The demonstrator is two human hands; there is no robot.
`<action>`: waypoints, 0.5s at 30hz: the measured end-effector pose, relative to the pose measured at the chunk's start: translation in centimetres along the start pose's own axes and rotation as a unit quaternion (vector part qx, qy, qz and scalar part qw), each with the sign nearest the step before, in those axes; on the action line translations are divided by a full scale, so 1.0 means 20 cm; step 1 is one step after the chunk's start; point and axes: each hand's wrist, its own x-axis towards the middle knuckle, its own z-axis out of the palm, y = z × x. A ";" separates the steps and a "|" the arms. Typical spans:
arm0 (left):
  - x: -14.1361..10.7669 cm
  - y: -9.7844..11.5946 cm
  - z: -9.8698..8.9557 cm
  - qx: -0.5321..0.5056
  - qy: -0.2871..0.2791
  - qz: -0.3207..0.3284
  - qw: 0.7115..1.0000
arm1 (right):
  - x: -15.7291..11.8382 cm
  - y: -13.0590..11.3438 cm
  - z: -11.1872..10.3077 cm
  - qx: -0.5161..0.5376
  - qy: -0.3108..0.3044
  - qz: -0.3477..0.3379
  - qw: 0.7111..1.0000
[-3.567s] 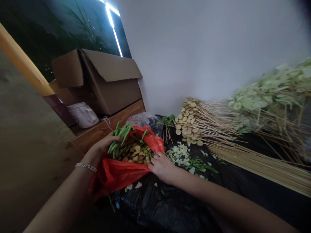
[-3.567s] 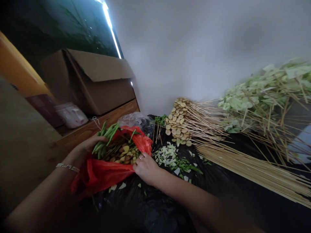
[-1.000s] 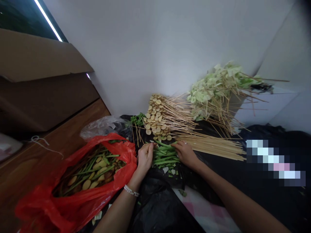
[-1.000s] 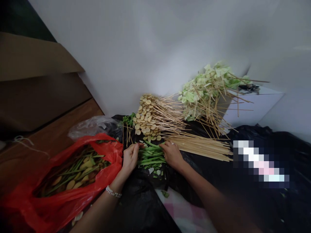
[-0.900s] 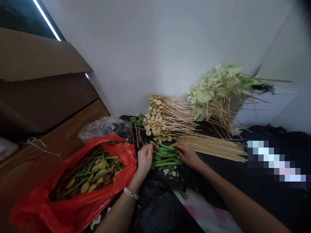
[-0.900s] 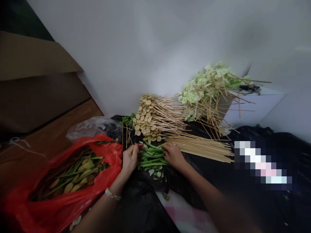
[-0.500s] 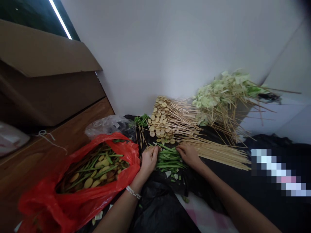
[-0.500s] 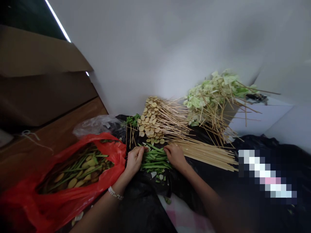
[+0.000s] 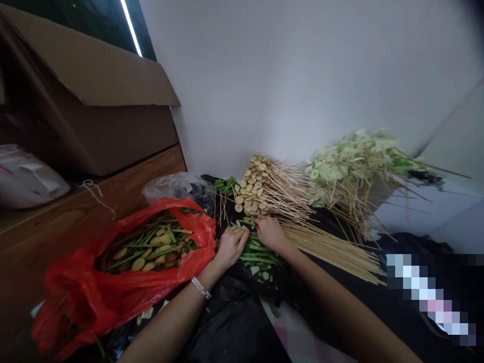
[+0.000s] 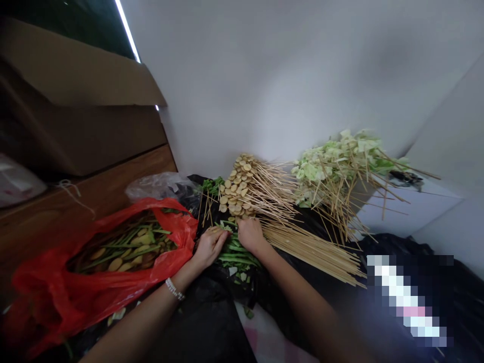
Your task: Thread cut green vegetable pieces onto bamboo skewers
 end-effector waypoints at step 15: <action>0.04 -0.03 -0.02 -0.256 0.071 -0.162 0.950 | -0.32 0.09 0.03 0.266 0.205 -0.006 0.942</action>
